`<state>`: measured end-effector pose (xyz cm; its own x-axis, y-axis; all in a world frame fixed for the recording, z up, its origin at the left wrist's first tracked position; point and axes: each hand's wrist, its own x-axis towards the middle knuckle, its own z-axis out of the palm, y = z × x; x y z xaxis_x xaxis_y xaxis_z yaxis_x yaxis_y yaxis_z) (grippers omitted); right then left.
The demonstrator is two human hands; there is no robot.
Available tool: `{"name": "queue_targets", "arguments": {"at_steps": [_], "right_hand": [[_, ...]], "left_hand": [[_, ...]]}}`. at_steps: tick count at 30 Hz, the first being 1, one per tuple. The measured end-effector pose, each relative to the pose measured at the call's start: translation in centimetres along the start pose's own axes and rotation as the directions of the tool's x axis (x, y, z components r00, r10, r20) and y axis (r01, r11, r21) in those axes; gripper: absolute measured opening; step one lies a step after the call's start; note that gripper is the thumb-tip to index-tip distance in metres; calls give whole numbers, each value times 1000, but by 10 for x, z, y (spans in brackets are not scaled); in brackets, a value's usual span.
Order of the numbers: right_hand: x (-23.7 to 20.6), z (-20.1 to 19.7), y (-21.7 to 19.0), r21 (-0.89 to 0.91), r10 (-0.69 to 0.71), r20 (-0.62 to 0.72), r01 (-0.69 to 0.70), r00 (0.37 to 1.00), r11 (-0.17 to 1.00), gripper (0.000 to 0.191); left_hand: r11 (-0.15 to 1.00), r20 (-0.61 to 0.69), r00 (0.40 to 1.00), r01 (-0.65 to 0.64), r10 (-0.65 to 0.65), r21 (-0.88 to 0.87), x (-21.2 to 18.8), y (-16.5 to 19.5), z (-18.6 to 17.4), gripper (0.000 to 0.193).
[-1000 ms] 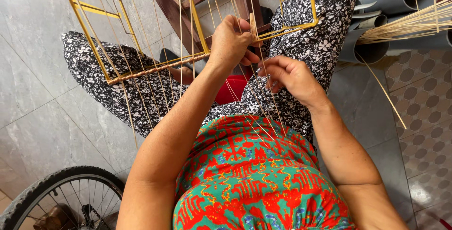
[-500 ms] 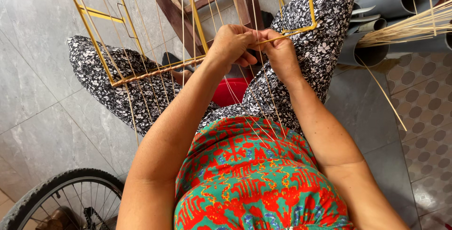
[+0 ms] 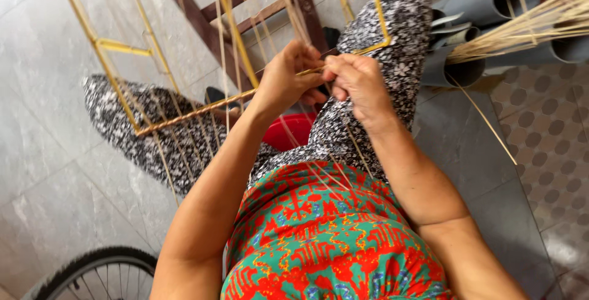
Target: The person weaves thin bamboo strips into a rectangular bamboo frame held between their legs. They repeatedly thread and pull the strips through the frame to build up the basket wall.
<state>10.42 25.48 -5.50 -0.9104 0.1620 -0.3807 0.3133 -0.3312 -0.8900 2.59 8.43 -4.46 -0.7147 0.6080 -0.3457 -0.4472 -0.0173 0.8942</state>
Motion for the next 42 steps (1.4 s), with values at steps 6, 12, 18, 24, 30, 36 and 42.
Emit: {"name": "queue_targets", "arguments": {"at_steps": [6, 12, 18, 24, 30, 36, 42], "right_hand": [[-11, 4, -12, -5, -96, -101, 96, 990, 995, 26], [-19, 6, -15, -430, -346, -59, 289, 936, 855, 17], [-27, 21, -21, -873, -767, 121, 435, 630, 220, 17], [4, 21, -31, -888, -579, 255, 425, 775, 177, 14], [13, 11, -22, -859, -491, 262, 433, 831, 274, 16], [19, 19, -19, -905, -503, 199, 354, 841, 234, 17], [20, 18, -17, -903, -524, 191, 358, 830, 238, 15]], "left_hand": [[960, -207, 973, 154, -105, 235, -1, 7, 17, 18], [966, -193, 973, 168, -130, 196, -1, 15, 14, 21], [965, -165, 972, 197, -169, 174, 3, 14, 5, 21], [986, -139, 980, 151, -140, 70, 4, 5, -3, 23], [973, -171, 970, 195, -172, 122, 8, 10, 0, 25], [923, -437, 859, -96, 267, 374, -22, 21, 11, 30], [791, -271, 904, -109, 331, 602, -28, 17, 22, 46]]}}
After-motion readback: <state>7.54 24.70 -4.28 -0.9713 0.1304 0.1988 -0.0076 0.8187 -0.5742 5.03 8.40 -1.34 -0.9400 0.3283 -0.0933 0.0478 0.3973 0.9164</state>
